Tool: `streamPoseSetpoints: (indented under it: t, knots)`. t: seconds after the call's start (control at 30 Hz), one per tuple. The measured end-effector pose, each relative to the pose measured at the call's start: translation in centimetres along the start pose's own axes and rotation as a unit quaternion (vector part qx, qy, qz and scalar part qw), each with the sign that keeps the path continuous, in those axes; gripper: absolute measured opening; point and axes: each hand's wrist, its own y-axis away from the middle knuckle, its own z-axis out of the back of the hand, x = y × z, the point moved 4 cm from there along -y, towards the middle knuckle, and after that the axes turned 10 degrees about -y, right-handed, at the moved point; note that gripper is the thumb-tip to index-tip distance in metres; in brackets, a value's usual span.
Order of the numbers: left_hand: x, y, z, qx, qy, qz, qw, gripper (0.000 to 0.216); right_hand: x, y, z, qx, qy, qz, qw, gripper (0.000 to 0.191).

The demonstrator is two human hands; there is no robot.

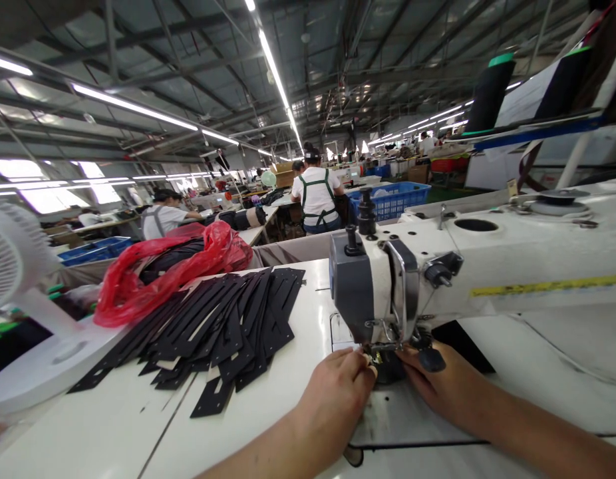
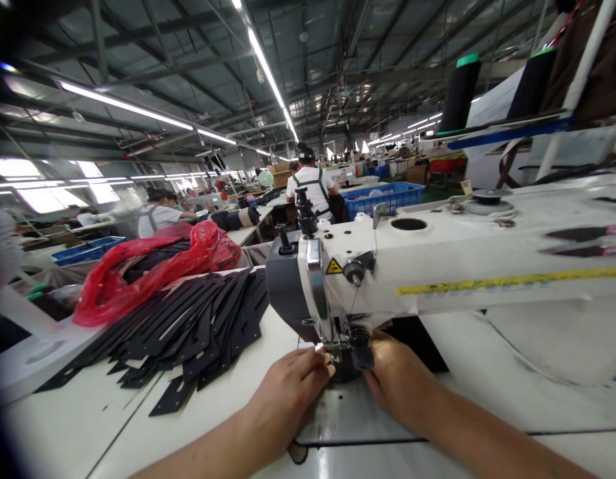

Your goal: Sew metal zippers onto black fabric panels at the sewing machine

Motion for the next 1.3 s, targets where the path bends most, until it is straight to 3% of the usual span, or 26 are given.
streamPoseSetpoints:
  t: [0.4,0.83,1.3]
  knots:
    - [0.5,0.0,-0.5,-0.001,-0.001,0.002,1.0,0.01,-1.3,0.1,-0.3,0.031,0.005,-0.034,0.999,0.027]
    - [0.5,0.0,0.1,-0.002,0.014,-0.01,1.0,0.013,-1.1,0.0,-0.1,0.02,0.002,-0.03,0.999,0.027]
    - [0.8,0.5,-1.2,-0.012,0.022,0.02,0.999,0.007,-1.7,0.2,-0.3,0.026,0.003,-0.044,0.999,0.029]
